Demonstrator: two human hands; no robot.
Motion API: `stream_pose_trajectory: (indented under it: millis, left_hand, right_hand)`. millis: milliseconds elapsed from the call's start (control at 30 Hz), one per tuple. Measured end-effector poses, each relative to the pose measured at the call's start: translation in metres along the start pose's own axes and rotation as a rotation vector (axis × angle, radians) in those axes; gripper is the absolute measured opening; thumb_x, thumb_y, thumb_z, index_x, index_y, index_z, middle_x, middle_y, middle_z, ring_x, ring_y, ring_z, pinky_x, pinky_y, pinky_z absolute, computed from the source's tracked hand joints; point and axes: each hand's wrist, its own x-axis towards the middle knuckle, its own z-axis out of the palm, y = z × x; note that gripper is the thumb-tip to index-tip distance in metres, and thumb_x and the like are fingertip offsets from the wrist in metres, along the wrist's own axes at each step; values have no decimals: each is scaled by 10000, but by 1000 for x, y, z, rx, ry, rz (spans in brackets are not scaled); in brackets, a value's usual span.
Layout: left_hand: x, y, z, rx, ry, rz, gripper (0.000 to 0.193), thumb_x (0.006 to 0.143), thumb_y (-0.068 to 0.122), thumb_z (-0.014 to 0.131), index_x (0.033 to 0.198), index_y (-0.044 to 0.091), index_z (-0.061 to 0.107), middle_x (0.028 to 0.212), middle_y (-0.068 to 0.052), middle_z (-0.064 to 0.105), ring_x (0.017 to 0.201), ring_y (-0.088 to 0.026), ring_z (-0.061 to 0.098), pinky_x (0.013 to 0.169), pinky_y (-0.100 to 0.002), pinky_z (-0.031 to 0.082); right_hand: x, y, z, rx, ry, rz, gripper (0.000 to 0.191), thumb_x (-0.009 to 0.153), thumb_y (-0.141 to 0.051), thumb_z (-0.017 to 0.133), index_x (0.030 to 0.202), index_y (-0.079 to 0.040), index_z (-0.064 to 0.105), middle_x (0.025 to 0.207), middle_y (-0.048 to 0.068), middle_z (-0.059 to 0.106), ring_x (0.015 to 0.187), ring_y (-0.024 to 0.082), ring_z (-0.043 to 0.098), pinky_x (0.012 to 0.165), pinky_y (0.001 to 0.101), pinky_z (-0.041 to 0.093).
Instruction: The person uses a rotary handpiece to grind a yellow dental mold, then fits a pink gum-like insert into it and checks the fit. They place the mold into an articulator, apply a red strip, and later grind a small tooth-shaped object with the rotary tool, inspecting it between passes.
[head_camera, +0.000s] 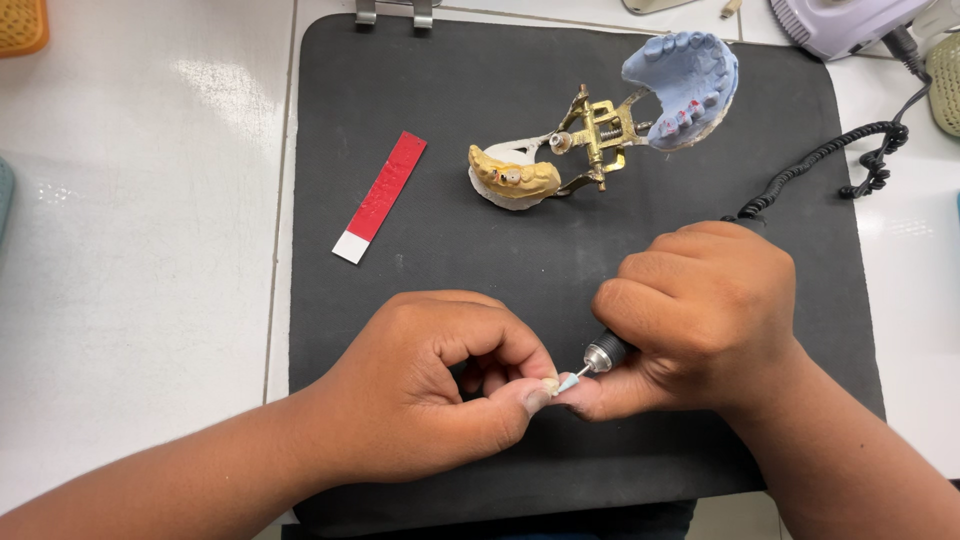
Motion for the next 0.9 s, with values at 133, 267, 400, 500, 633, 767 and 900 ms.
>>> stream_pose_trajectory:
  millis: [133, 267, 400, 500, 633, 767, 900]
  left_hand:
    - [1, 0, 0, -7, -3, -8, 90, 880, 157, 743, 902, 72, 760, 792, 26, 703, 632, -8, 606, 556, -176, 500]
    - [1, -1, 0, -8, -2, -10, 90, 879, 158, 743, 901, 73, 759, 787, 29, 703, 632, -8, 606, 558, -176, 500]
    - [0, -1, 0, -7, 9, -13, 92, 878, 159, 744, 902, 72, 760, 782, 26, 705, 633, -11, 609, 556, -179, 499]
    - [0, -1, 0, 12, 13, -4, 93, 876, 162, 745, 904, 74, 762, 783, 24, 709, 633, -11, 616, 547, -181, 497]
    - [1, 0, -1, -3, 8, -5, 94, 878, 158, 743, 907, 71, 760, 792, 20, 712, 639, -12, 626, 552, -184, 505]
    - [1, 1, 0, -5, 31, -4, 97, 886, 158, 745, 915, 67, 764, 779, 16, 701, 629, -17, 593, 547, -190, 482]
    - [1, 2, -1, -48, 28, -23, 112, 899, 174, 744, 931, 70, 772, 781, 23, 701, 632, -16, 576, 550, -190, 466]
  right_hand:
    - [0, 0, 0, 9, -5, 15, 728, 725, -764, 693, 506, -125, 423, 468, 6, 356, 417, 180, 423, 423, 339, 307]
    - [0, 0, -1, 4, -8, 6, 709, 714, -743, 717, 515, -124, 433, 477, 12, 358, 426, 189, 429, 426, 343, 307]
    - [1, -1, -1, 7, -10, 5, 710, 709, -742, 722, 518, -122, 434, 478, 12, 358, 426, 191, 429, 424, 344, 306]
    - [1, 0, -2, 7, -9, 13, 716, 705, -752, 719, 518, -123, 431, 479, 11, 360, 427, 189, 430, 424, 346, 303]
    - [1, 0, -2, 11, -20, 8, 701, 711, -731, 727, 519, -123, 436, 477, 10, 361, 423, 187, 429, 417, 346, 301]
    - [-1, 0, -3, 18, -3, 45, 682, 720, -706, 741, 530, -116, 458, 484, 15, 379, 435, 197, 442, 430, 350, 311]
    - [-3, -3, -3, 53, 14, 94, 649, 734, -692, 731, 568, -107, 504, 504, 13, 417, 453, 195, 459, 447, 344, 322]
